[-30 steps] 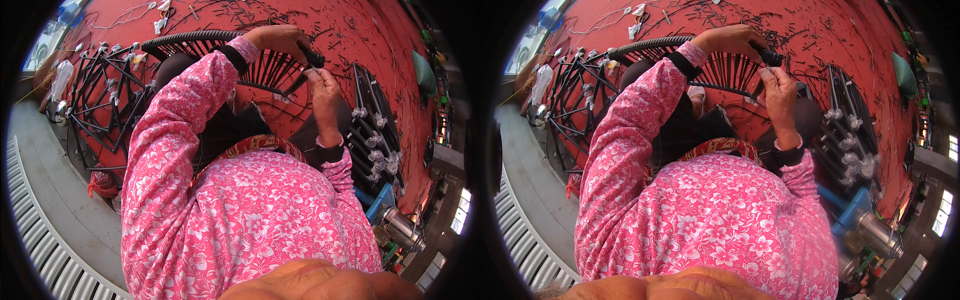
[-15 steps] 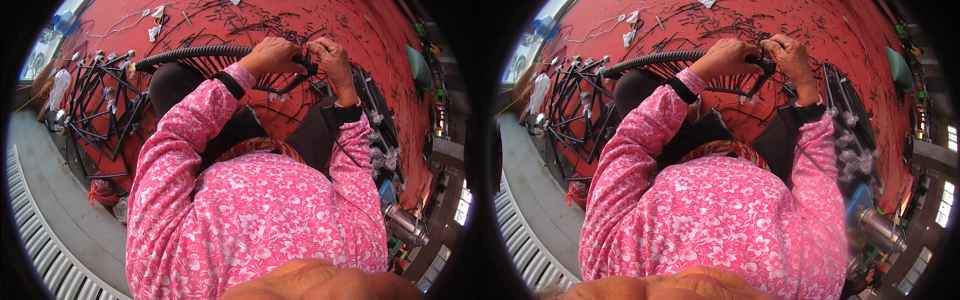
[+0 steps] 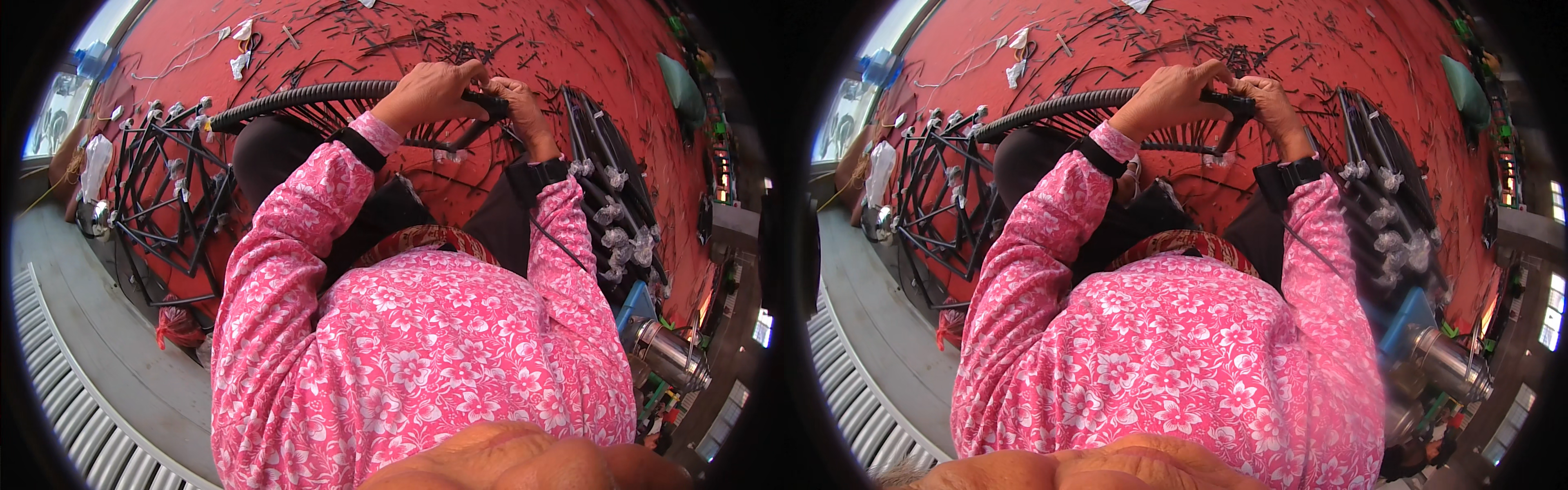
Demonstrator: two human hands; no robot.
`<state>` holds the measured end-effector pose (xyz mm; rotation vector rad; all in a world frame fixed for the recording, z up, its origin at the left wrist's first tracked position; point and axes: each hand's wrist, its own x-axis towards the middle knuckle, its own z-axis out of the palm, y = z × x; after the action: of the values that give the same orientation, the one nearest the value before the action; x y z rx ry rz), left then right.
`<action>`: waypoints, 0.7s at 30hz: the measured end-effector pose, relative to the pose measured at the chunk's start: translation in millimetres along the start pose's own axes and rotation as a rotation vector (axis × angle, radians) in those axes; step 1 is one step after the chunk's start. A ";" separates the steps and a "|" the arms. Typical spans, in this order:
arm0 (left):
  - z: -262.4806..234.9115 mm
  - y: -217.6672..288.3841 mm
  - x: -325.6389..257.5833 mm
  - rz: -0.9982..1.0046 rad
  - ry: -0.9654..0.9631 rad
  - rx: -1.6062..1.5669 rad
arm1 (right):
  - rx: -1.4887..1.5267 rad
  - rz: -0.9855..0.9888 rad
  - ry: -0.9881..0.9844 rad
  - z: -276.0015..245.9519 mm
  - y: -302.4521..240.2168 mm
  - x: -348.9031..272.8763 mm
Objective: The person weaves black plastic strips through the metal frame of a chair seat, threading and pulling the strips by hand. They use pliers to cut a strip and continue weaving the remaining sections.
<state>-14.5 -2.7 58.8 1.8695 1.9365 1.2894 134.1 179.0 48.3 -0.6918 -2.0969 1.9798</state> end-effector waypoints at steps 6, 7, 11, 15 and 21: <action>-3.8 2.6 -2.3 0.159 0.034 -0.002 | 0.093 0.076 0.034 -16.9 33.7 1.1; -3.6 0.8 -1.8 0.153 0.019 -0.006 | 0.105 0.061 0.008 -20.0 42.7 0.3; -11.7 -12.7 3.3 0.137 0.000 0.001 | -0.048 0.256 0.002 -47.1 67.5 -7.5; -58.8 -43.4 13.2 0.035 0.023 -0.002 | -0.359 0.467 0.147 -72.9 60.0 -43.9; -138.1 -99.8 13.5 -0.184 0.279 -0.163 | -0.375 0.321 0.134 -133.9 -17.0 -124.2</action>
<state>-179.5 -39.2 84.5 1.4636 2.0035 1.6634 297.3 243.6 101.4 -1.2602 -2.4205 1.6243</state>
